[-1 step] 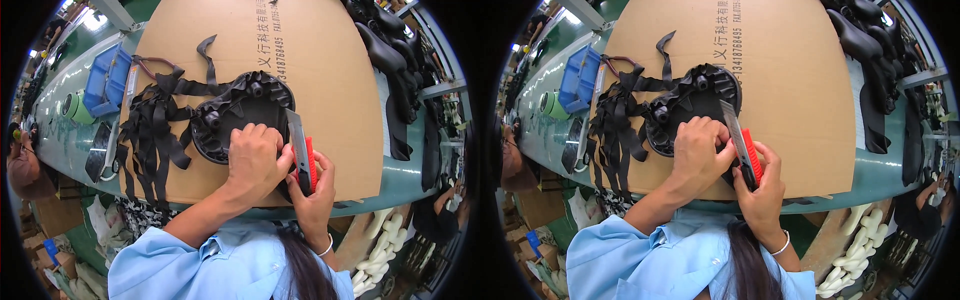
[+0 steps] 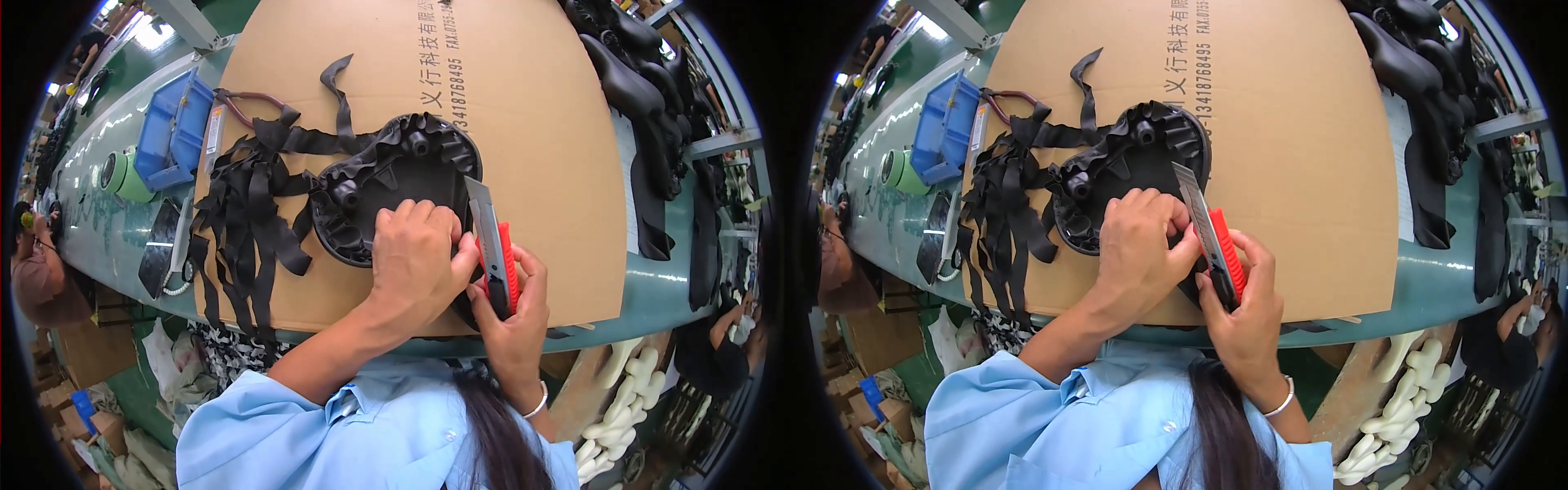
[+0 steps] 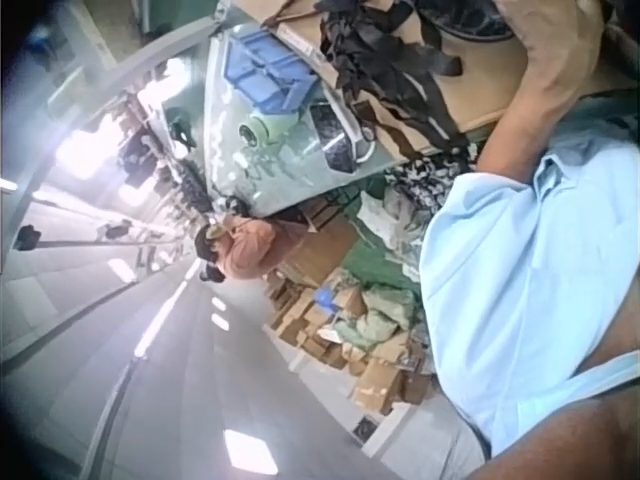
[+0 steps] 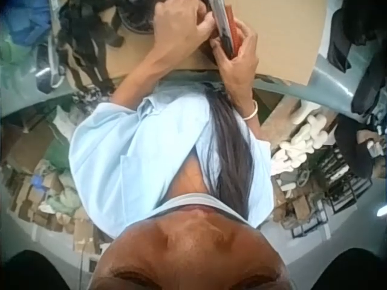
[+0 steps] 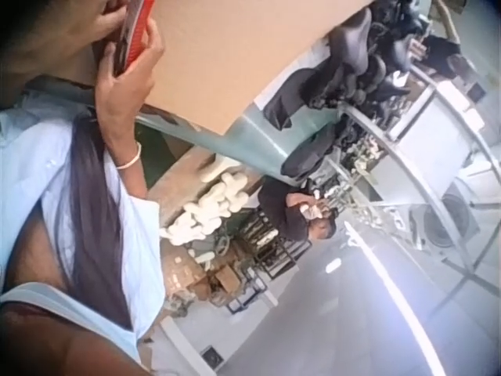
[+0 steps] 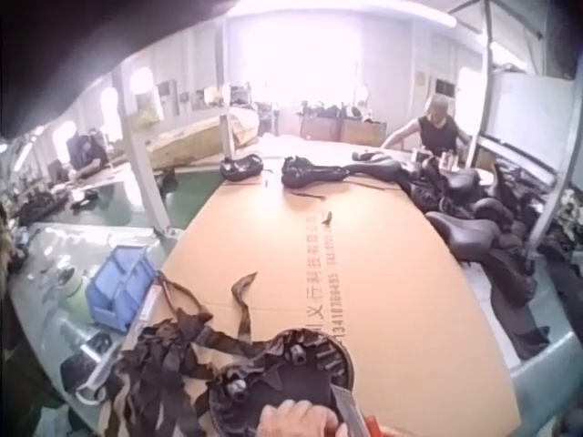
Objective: Trim excess material from bicycle seats using a utility knife.
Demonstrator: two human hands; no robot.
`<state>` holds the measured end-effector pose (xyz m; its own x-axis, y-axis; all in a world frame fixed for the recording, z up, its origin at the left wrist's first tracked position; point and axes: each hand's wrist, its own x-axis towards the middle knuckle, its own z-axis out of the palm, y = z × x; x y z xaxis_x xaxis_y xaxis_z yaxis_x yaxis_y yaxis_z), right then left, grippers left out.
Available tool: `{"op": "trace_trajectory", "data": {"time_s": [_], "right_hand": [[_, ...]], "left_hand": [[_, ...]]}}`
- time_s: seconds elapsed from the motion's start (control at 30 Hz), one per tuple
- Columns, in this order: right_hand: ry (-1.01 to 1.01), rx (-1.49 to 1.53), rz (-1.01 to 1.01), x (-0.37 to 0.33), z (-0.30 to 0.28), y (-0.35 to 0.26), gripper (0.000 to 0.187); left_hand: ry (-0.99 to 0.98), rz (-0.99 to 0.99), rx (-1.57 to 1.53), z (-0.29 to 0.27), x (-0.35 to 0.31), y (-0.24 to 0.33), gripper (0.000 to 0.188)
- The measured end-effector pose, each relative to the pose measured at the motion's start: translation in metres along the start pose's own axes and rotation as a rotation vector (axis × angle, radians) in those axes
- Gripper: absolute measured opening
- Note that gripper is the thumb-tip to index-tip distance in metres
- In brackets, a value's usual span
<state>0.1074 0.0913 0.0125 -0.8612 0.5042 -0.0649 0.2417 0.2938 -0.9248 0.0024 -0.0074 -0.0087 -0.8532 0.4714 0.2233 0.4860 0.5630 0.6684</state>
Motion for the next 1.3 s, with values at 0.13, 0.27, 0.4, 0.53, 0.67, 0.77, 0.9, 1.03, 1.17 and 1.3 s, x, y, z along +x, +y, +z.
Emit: {"op": "trace_trajectory", "data": {"time_s": [0.13, 0.27, 0.4, 0.53, 0.67, 0.77, 0.9, 1.03, 1.17, 1.3], "right_hand": [[-0.043, -0.238, -0.298, 0.008, -0.029, 0.003, 0.059], [-0.151, -0.478, -0.440, 0.017, -0.040, -0.002, 0.054], [-0.244, -0.542, -0.424, 0.025, -0.036, -0.003, 0.055], [-0.270, -0.501, -0.484, 0.011, -0.049, 0.004, 0.055], [-0.407, -0.619, -0.287, -0.003, -0.072, -0.001, 0.054], [-0.418, -0.554, -0.143, -0.024, -0.073, -0.011, 0.053], [-0.375, -0.338, 0.198, -0.068, -0.067, -0.018, 0.053], [-0.060, -0.131, 0.297, -0.088, -0.056, 0.009, 0.053], [0.225, 0.000, 0.021, -0.077, -0.052, 0.025, 0.053], [0.039, -0.301, -0.378, -0.059, -0.047, 0.024, 0.052]], "left_hand": [[0.028, 0.039, -0.004, -0.005, -0.001, -0.005, 0.017], [0.065, 0.085, -0.105, -0.007, -0.004, -0.010, 0.019], [0.054, 0.064, -0.158, -0.008, -0.007, -0.012, 0.019], [0.002, 0.046, -0.279, -0.015, -0.007, -0.014, 0.018], [-0.142, 0.045, -0.502, -0.026, -0.002, -0.019, 0.022], [-0.193, -0.022, -0.683, -0.027, 0.005, -0.023, 0.024], [0.067, -0.199, -1.282, -0.024, 0.004, -0.021, 0.024], [-0.460, -0.048, -1.125, -0.043, 0.006, -0.023, 0.023], [-0.312, 0.689, -0.107, -0.074, 0.010, -0.024, 0.022], [-0.435, 0.624, -0.114, -0.072, 0.014, -0.053, 0.012]]}}
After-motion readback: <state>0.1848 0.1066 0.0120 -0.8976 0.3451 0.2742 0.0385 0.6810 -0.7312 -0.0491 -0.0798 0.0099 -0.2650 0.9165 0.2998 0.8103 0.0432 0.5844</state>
